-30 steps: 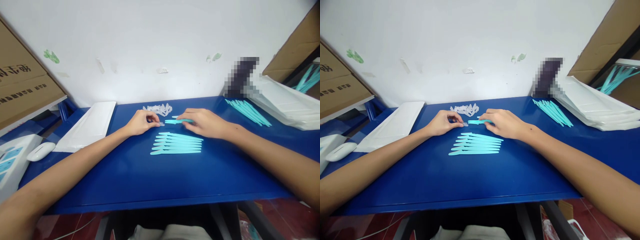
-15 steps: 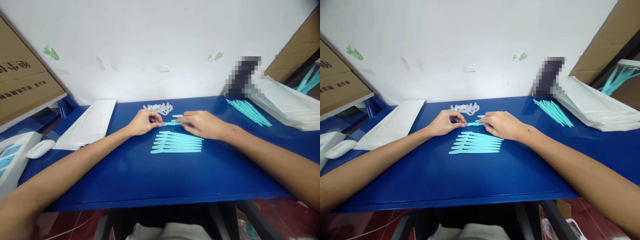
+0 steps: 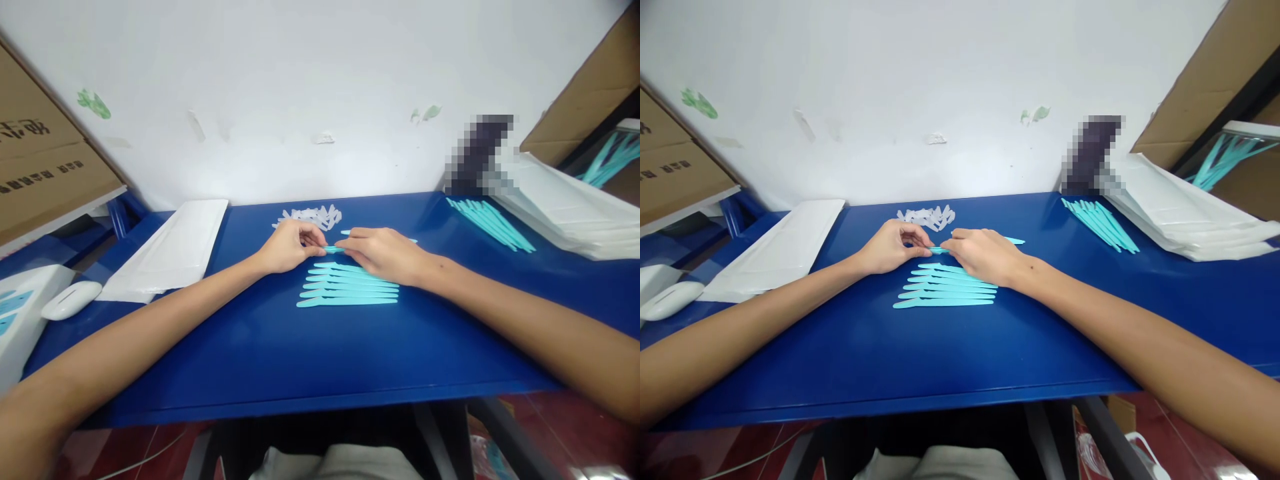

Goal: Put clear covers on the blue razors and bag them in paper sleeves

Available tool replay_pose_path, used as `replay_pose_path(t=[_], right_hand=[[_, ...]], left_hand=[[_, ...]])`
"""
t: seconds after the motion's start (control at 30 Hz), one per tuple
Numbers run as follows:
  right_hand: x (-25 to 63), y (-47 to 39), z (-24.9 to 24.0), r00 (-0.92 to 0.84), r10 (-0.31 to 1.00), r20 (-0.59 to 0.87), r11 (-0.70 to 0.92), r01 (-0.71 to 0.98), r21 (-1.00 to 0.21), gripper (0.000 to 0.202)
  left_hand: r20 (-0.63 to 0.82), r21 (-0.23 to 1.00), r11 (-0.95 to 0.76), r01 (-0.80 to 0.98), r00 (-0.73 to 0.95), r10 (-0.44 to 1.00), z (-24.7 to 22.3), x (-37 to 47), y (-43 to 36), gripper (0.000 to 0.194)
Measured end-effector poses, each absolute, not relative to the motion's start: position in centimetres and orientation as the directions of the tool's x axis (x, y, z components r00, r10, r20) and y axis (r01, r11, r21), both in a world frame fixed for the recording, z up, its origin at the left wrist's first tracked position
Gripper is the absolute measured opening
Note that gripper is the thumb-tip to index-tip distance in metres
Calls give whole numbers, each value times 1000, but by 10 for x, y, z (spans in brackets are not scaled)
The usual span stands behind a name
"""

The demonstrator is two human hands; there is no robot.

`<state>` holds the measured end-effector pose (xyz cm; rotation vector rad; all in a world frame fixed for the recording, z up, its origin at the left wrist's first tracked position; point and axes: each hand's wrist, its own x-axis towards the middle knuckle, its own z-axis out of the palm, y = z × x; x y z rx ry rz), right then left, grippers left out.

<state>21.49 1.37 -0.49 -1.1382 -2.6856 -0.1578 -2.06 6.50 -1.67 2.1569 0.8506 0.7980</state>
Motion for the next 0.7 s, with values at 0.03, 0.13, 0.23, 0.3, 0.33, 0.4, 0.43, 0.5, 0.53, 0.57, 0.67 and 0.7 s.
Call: replay_pose_path(t=[0.03, 0.13, 0.23, 0.3, 0.33, 0.4, 0.43, 0.5, 0.53, 0.57, 0.67, 0.7], right_hand=[[214, 14, -5, -669, 701, 246, 690, 724, 1, 36], [210, 16, -6, -644, 723, 252, 670, 742, -27, 35], [208, 16, -4, -632, 729, 264, 663, 747, -43, 34], [211, 16, 0, -626, 734, 262, 655, 755, -33, 34], [214, 16, 1, -620, 740, 263, 646, 763, -19, 33], [223, 17, 4, -591, 757, 278, 611, 791, 19, 31], [229, 19, 5, -568, 768, 296, 585, 810, 35, 30], [241, 23, 5, -505, 798, 327, 523, 852, 40, 28], [246, 26, 4, -473, 815, 336, 492, 870, 31, 27], [251, 28, 3, -446, 829, 337, 468, 884, 20, 27], [257, 33, 0, -417, 856, 307, 441, 898, -9, 26], [258, 34, 0, -419, 861, 290, 441, 898, -12, 26]], left_hand=[[283, 769, -548, 328, 594, 753, -18, -21, 66, 13], [282, 793, -524, 310, 576, 768, -20, -21, 68, 17], [259, 835, -473, 280, 558, 788, -22, -19, 67, 24], [264, 843, -470, 260, 562, 784, -22, -18, 66, 32], [285, 834, -491, 252, 564, 775, -21, -18, 67, 37], [362, 780, -567, 267, 546, 756, -19, -21, 71, 43], [408, 735, -607, 301, 519, 751, -17, -25, 75, 42], [491, 609, -660, 439, 445, 749, -14, -37, 85, 35], [518, 531, -666, 524, 422, 744, -12, -45, 90, 33], [536, 444, -665, 600, 417, 734, -10, -54, 96, 33], [497, 157, -639, 753, 499, 710, -2, -79, 106, 40], [464, 82, -625, 776, 525, 714, 1, -85, 108, 42]])
